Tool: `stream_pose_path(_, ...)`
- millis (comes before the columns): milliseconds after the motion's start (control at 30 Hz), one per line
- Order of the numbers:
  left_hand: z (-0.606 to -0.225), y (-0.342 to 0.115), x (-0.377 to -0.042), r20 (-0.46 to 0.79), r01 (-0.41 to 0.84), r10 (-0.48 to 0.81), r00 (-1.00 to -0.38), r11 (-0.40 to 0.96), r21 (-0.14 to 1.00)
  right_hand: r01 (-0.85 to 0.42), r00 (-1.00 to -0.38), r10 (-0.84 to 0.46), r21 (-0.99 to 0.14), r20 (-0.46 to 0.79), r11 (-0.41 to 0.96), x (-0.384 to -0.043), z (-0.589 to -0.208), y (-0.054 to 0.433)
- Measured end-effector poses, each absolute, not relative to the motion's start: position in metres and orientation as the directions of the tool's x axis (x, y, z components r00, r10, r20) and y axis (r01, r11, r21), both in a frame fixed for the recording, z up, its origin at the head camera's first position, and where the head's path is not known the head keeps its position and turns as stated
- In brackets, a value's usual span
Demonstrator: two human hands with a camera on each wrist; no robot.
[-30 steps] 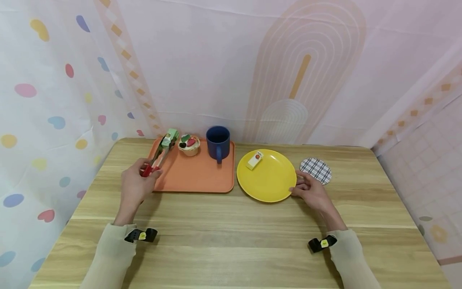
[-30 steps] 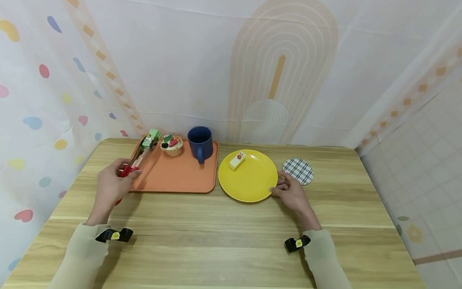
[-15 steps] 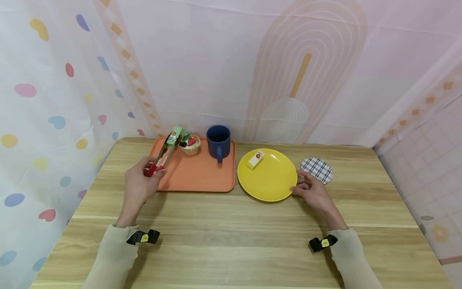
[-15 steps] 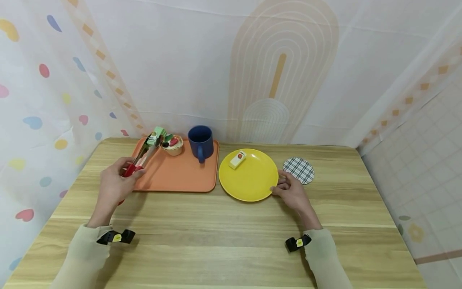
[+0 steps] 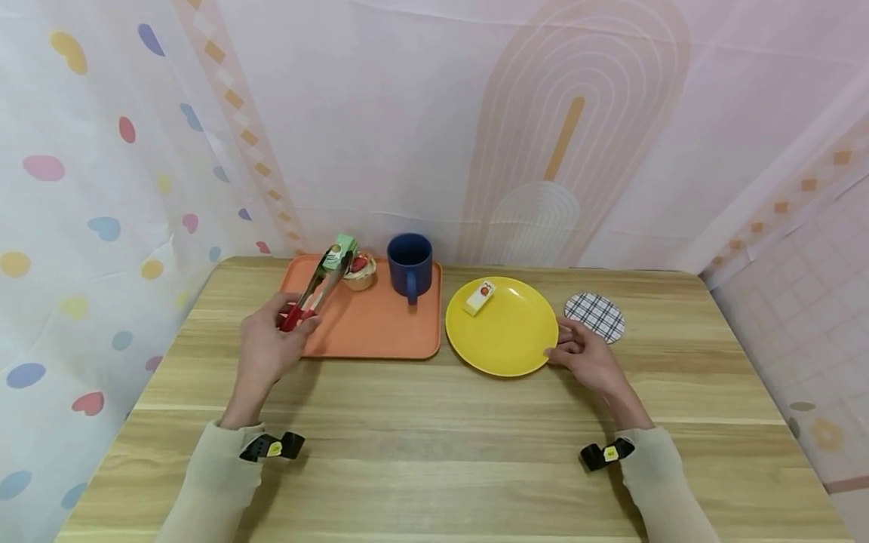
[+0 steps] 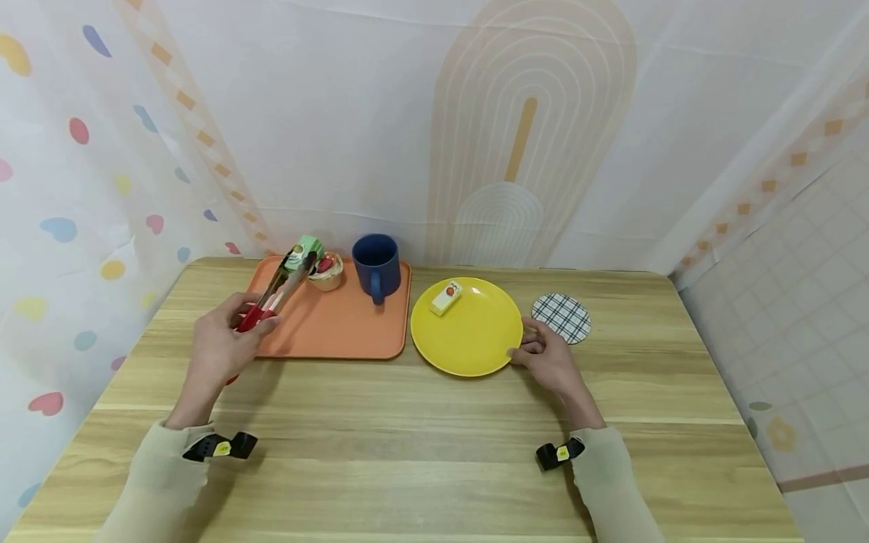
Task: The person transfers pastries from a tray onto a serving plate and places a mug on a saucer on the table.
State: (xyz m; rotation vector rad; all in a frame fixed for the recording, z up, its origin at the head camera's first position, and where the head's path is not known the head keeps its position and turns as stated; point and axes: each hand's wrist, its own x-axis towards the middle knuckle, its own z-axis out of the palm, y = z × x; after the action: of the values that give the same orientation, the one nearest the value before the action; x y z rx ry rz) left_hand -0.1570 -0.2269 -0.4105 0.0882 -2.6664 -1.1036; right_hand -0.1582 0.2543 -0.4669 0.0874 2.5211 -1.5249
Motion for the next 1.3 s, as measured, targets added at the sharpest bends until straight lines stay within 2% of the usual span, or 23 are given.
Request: stream_pose_path(1300, -0.398, -0.191, -0.151, 0.236, 0.125, -0.060, -0.970, 0.712, 0.691, 0.156, -0.979, -0.046, -0.874, -0.199, 0.460, -0.159, -0.468, 0.253)
